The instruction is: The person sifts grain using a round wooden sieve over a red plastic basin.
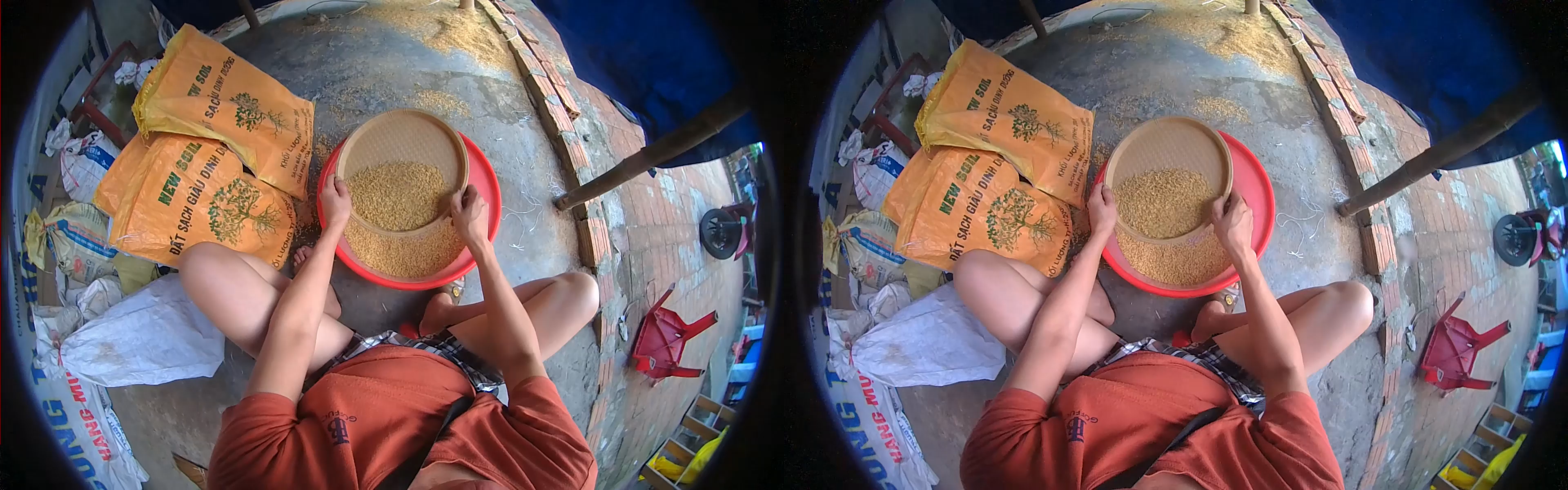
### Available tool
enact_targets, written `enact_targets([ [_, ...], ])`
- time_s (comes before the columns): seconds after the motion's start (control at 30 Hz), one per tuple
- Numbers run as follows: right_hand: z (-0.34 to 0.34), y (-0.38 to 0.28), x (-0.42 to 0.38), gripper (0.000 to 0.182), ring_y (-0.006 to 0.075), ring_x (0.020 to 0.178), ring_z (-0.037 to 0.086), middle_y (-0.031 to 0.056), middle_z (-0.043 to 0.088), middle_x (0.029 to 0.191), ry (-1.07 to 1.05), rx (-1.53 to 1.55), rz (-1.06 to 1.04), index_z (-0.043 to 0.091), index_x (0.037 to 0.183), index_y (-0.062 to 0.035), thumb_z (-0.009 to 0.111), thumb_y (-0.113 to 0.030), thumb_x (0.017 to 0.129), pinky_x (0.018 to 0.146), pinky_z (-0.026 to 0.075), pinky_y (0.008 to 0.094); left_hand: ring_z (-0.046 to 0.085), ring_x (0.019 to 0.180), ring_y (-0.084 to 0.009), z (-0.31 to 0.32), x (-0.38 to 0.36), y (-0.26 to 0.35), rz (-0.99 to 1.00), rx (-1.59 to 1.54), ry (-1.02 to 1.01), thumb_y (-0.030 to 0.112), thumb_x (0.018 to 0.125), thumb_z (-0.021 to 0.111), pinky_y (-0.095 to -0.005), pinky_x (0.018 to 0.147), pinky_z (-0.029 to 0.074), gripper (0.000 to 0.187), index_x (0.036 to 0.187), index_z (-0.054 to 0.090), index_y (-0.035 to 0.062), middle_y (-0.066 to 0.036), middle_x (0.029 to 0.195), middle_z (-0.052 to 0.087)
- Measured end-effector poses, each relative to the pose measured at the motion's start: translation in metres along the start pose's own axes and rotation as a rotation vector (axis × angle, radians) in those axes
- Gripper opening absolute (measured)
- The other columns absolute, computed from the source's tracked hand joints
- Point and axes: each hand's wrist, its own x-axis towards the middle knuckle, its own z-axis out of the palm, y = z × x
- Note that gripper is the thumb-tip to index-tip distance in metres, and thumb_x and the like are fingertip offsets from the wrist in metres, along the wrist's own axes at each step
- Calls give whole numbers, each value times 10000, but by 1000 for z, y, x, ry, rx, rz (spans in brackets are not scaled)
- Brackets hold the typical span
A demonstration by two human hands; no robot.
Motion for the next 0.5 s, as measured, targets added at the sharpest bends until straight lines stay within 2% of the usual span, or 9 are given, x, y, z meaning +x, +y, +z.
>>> enact_targets([
  [0.07, 5, 2, 6, 242, 354, 659, 575, 222, 567, 682, 6, -3, -48, 527, 819, 32, 484, -198, 758, 602, 447, 413, 533, 710, -389, 2, 2, -17, -139, -47, -120, 123, 817, 379, -425, 594, 393, 192, 858, 507, -14, -233, 690, 530],
  [0.13, 10, 6, 7, 245, 337, 624, 583, 214, 566, 653, 21, 7, -93, 528, 810, 40, 484, -196, 758, 582, 454, 400, 534, 708, -385, 1, 1, -16, -141, -31, -124, 126, 816, 383, -424, 594, 391, 192, 842, 510, -17, -235, 683, 524],
  [0.17, 10, 10, 7, 247, 320, 598, 585, 208, 562, 633, -50, 81, 51, 523, 802, 46, 483, -194, 761, 562, 454, 396, 535, 706, -381, -1, 3, -16, -134, -15, -123, 129, 816, 387, -424, 593, 388, 194, 826, 512, -19, -238, 675, 517],
  [0.2, 13, 12, 6, 250, 303, 572, 587, 202, 558, 613, -125, 153, 194, 518, 795, 52, 481, -193, 764, 542, 454, 391, 531, 693, -387, -2, 1, -15, -43, 58, -102, 129, 824, 379, -426, 588, 385, 195, 860, 507, -13, -229, 659, 517],
  [0.3, 25, 21, 5, 249, 266, 521, 584, 183, 557, 588, -115, 133, 179, 512, 771, 55, 471, -190, 775, 490, 450, 376, 535, 681, -349, -6, -1, -9, -52, 2, -5, 138, 831, 395, -397, 616, 398, 209, 907, 505, -22, -201, 690, 539],
  [0.37, 35, 41, 13, 240, 255, 490, 581, 175, 556, 579, -80, 92, 95, 496, 782, 56, 449, -179, 787, 460, 458, 354, 533, 703, -367, -23, 1, 41, -53, -32, 2, 127, 833, 387, -403, 630, 402, 222, 954, 490, -28, -204, 726, 546],
  [0.43, 37, 41, 15, 227, 242, 441, 567, 171, 552, 565, 18, 129, -5, 477, 809, 56, 428, -165, 796, 409, 451, 334, 529, 707, -372, -24, 4, 56, 58, -82, 112, 124, 834, 382, -402, 630, 407, 230, 985, 473, -24, -207, 752, 546],
  [0.47, 37, 42, 13, 227, 242, 441, 567, 171, 552, 565, 17, 131, 1, 477, 809, 56, 428, -165, 796, 409, 451, 334, 530, 713, -380, -17, 3, 46, 137, -79, 137, 126, 833, 382, -409, 623, 407, 241, 1013, 457, -15, -217, 763, 544],
  [0.5, 34, 36, 11, 234, 229, 440, 565, 164, 550, 568, -60, 150, 106, 475, 814, 49, 424, -180, 809, 399, 441, 328, 530, 713, -380, -15, 0, 39, 137, -79, 133, 126, 833, 382, -409, 623, 407, 241, 1013, 457, -15, -217, 763, 544],
])
